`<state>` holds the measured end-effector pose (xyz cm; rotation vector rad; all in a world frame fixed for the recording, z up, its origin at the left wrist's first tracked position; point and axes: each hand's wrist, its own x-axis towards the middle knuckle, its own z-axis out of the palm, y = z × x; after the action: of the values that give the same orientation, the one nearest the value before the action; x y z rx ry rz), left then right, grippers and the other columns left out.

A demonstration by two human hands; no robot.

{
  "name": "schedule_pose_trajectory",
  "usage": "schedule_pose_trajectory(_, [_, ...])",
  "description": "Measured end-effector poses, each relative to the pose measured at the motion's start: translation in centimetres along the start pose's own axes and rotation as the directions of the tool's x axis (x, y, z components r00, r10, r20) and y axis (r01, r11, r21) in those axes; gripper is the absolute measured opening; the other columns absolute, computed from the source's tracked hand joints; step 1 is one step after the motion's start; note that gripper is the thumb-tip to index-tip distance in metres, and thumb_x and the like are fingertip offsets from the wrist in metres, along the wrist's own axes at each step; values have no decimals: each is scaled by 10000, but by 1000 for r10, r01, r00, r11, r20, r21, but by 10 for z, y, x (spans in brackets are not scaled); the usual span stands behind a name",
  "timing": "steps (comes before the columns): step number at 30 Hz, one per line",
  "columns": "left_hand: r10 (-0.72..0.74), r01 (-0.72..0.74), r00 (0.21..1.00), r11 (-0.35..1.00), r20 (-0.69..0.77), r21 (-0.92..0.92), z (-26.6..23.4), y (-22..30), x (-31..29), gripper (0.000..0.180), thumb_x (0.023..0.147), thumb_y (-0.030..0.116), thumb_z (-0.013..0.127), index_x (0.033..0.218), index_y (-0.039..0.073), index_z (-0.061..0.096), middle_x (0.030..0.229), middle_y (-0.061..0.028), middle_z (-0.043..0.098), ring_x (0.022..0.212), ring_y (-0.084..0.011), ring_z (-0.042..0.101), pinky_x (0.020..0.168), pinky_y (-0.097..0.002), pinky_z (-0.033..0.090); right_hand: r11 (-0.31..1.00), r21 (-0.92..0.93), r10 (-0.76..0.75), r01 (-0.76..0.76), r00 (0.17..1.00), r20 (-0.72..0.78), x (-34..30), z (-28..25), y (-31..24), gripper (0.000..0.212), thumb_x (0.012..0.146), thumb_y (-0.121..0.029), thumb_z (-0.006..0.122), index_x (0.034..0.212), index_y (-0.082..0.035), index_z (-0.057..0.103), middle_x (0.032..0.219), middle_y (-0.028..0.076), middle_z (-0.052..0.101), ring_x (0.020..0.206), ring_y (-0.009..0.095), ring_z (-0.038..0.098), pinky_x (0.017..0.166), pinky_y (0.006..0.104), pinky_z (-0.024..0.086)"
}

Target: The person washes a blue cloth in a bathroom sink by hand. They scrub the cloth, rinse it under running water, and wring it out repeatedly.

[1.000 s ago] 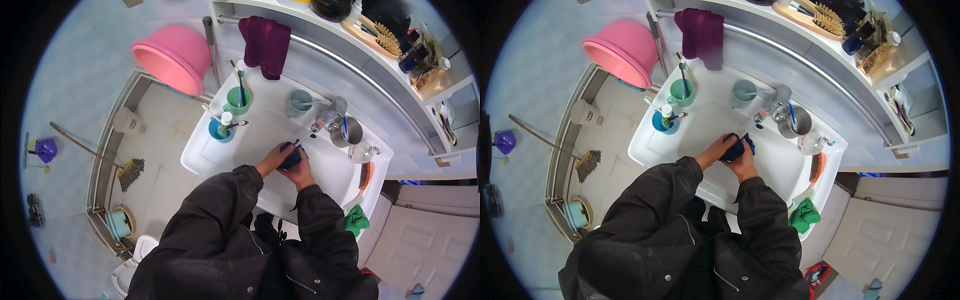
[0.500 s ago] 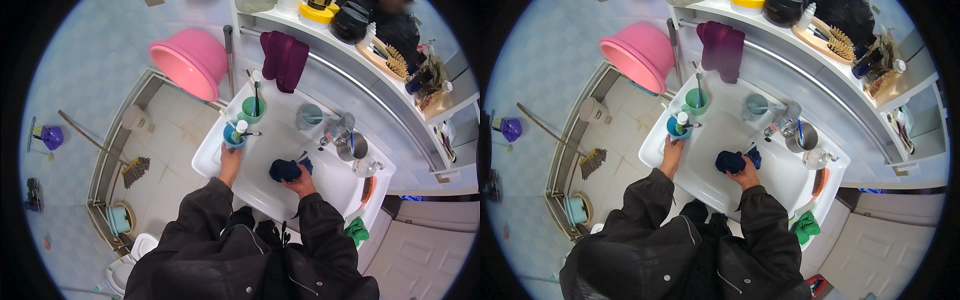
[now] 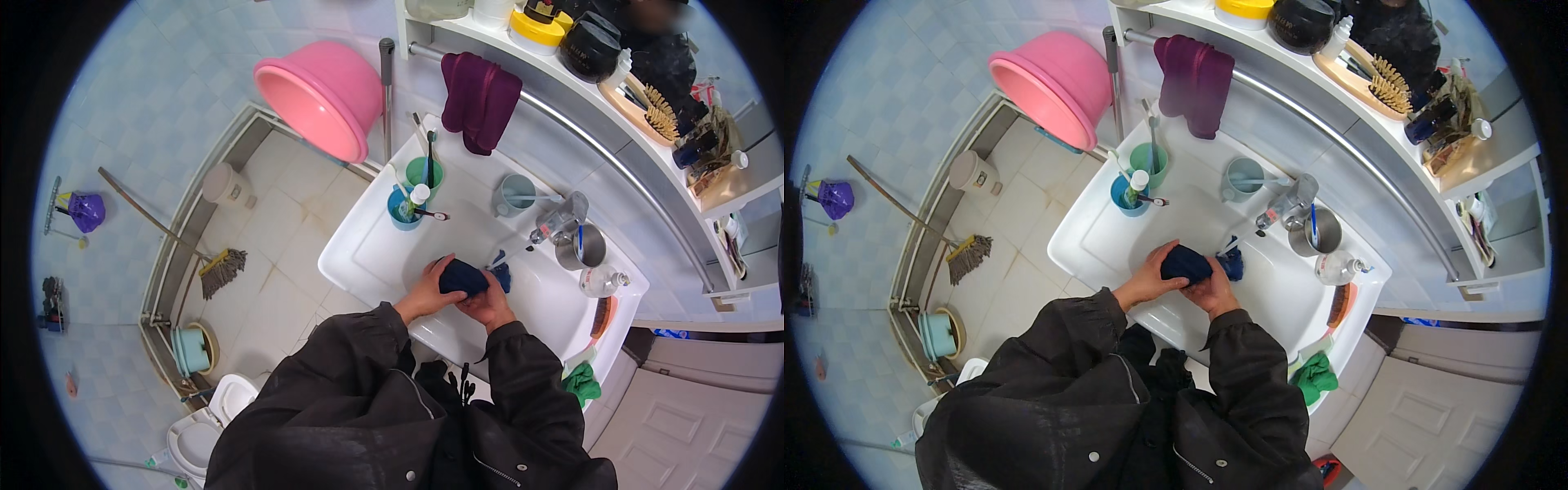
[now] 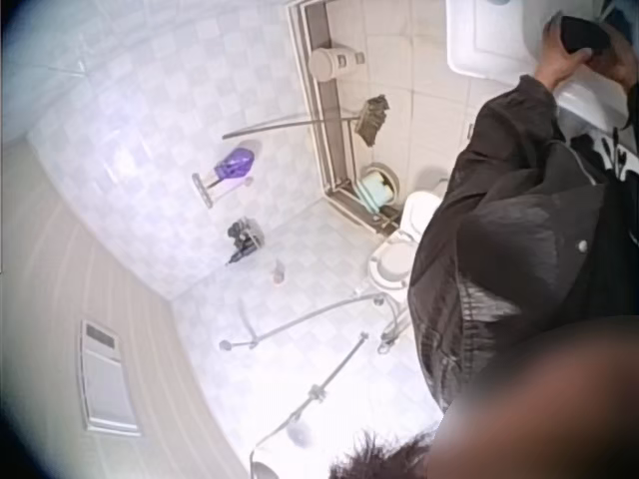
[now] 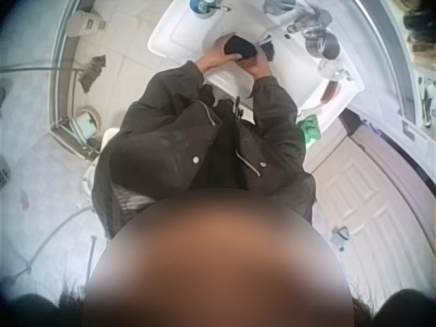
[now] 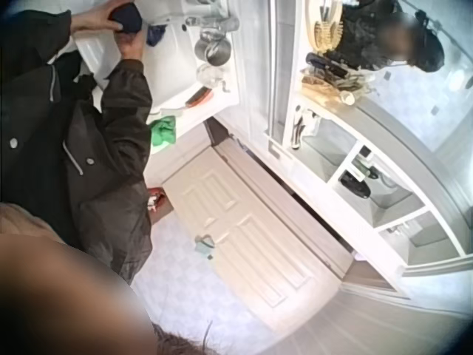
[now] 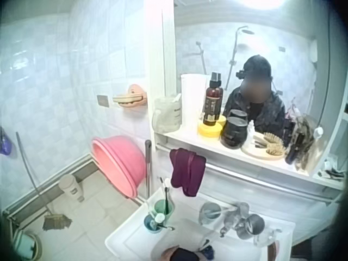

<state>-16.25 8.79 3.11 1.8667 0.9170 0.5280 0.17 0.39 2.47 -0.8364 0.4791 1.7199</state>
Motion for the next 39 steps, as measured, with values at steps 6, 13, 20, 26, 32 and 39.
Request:
schedule_pose_trajectory(6, [-56,71,995,981,-84,181,-78,-7,2,459,642,27,757,1075,82,615,1021,-122,612,971,-317,595,861,-375,480,957,-151,261,-248,962,76,-9,32,17,622,900,-500,557,1305,-33,487,1359,140,481,1261,303,442,1028,498,387])
schedule_pose_trajectory(13, [413,-158,900,607,-140,779,-166,-29,50,438,583,4,694,993,160,699,1017,-92,573,995,-324,519,826,-399,458,912,-398,189,-100,963,192,-20,41,31,459,954,-382,518,1288,-68,529,1322,98,526,1225,258,491,1036,444,381])
schedule_pose_trajectory(20, [224,-191,972,610,64,769,-184,-63,51,407,644,22,665,1032,144,690,1007,-104,549,974,-307,537,820,-392,496,907,-409,146,-96,985,92,-23,33,37,395,944,-355,528,1231,-88,568,1245,78,579,1174,236,528,980,410,416])
schedule_pose_trajectory(26, [-281,126,959,569,48,813,-182,-44,-22,305,699,147,667,999,93,683,1000,-165,601,945,-353,589,831,-434,503,951,-307,58,-36,996,63,-27,14,29,314,906,-283,585,1162,-101,600,1129,54,618,1064,223,572,915,374,439])
schedule_pose_trajectory(32, [-339,123,892,819,300,560,-89,-3,-67,422,715,363,622,921,-3,664,907,-240,648,866,-401,621,766,-483,496,967,-230,-170,114,955,-243,-14,-20,21,369,864,-285,616,1184,-104,582,1234,76,555,1161,248,506,916,439,417])
schedule_pose_trajectory(39, [-26,-128,860,956,510,264,64,10,-9,500,796,420,657,918,-63,616,900,-280,609,874,-448,583,751,-489,463,969,-226,-185,104,909,-375,-14,-67,8,486,860,-355,584,1277,-121,498,1375,103,414,1256,308,397,1019,551,295])
